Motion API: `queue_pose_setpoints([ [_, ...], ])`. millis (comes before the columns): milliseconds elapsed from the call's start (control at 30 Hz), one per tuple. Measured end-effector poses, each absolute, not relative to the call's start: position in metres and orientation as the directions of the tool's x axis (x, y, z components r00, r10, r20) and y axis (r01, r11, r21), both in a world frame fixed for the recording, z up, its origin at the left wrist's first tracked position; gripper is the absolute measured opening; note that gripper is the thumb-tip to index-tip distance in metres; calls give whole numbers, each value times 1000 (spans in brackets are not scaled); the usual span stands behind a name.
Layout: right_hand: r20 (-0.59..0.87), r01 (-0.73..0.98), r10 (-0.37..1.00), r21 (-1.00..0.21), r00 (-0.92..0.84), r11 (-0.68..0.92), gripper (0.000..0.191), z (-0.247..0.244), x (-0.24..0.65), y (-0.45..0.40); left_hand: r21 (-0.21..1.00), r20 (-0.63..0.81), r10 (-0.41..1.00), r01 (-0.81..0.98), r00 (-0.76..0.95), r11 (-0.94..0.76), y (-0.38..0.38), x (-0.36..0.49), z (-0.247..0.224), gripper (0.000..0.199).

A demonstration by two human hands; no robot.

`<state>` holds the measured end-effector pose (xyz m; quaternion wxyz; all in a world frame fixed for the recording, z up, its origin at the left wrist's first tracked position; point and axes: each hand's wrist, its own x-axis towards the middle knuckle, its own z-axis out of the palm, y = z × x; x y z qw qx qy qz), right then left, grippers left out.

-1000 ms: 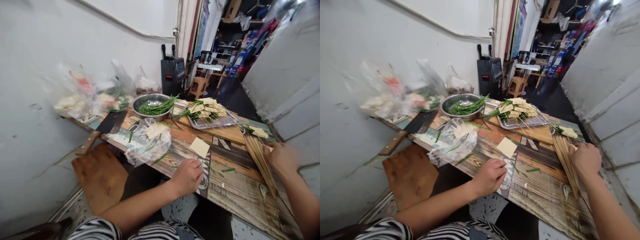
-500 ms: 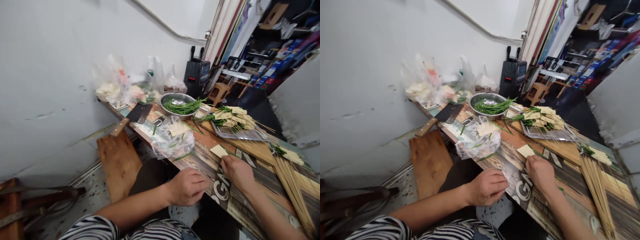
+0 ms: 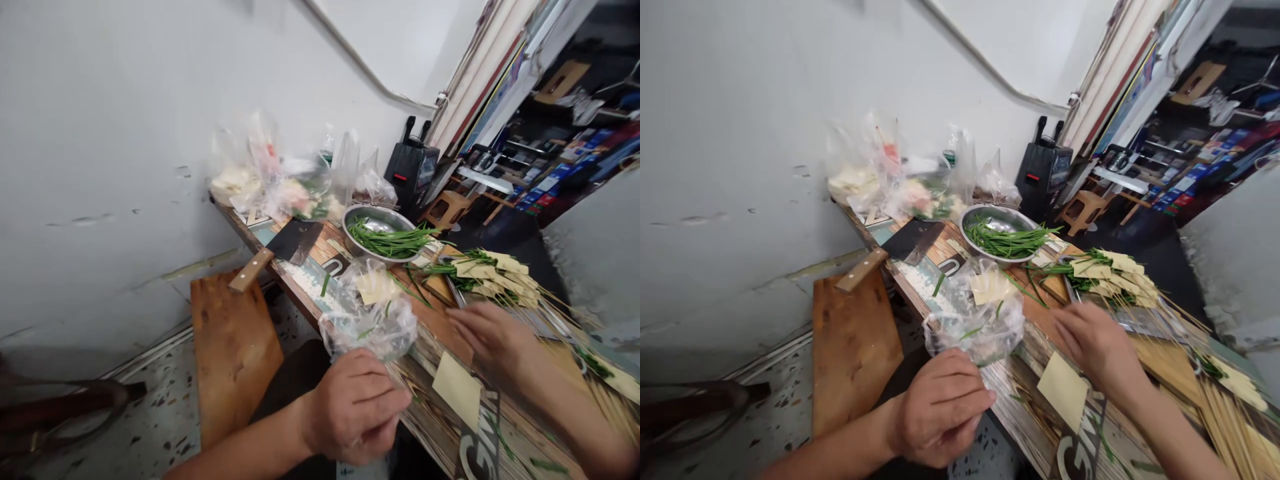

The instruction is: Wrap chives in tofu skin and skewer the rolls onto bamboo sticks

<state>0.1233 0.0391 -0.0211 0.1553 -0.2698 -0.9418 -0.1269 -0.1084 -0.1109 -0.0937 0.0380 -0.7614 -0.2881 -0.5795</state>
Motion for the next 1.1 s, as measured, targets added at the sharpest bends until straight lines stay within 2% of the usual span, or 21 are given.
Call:
queue_pose_setpoints([
  [67, 287, 581, 513, 259, -809, 771, 36, 1, 77, 84, 291, 900, 409, 491, 150, -821, -112, -117, -94, 33],
  [133, 140, 598, 588, 320, -797, 735, 36, 10, 30, 128, 304, 895, 425, 513, 134, -803, -114, -126, -97, 31],
  [200, -83, 630, 711, 400, -699, 666, 33, 7, -13, 166, 315, 889, 443, 545, 118, -777, -116, -135, -103, 27],
  [267, -139, 644, 751, 428, -646, 634, 28, -5, -45, 197, 328, 875, 472, 584, 110, -743, -117, -145, -108, 25],
  [500, -231, 621, 754, 449, -614, 643, 34, -43, -79, 241, 344, 851, 517, 645, 94, -682, -108, -169, -119, 23],
  [667, -213, 565, 712, 476, -669, 674, 33, -31, -79, 241, 354, 852, 517, 638, 82, -684, -106, -170, -119, 27],
  [833, -192, 516, 672, 504, -715, 693, 32, -5, -79, 234, 337, 867, 491, 628, 83, -701, -96, -180, -92, 32],
  [933, -184, 491, 649, 512, -738, 705, 32, 8, -78, 228, 359, 893, 450, 651, -30, -669, -73, -189, -70, 31],
  [1100, -192, 426, 584, 516, -789, 744, 33, 30, -70, 220, 445, 874, 446, 689, -193, -572, -13, -203, -46, 17],
])
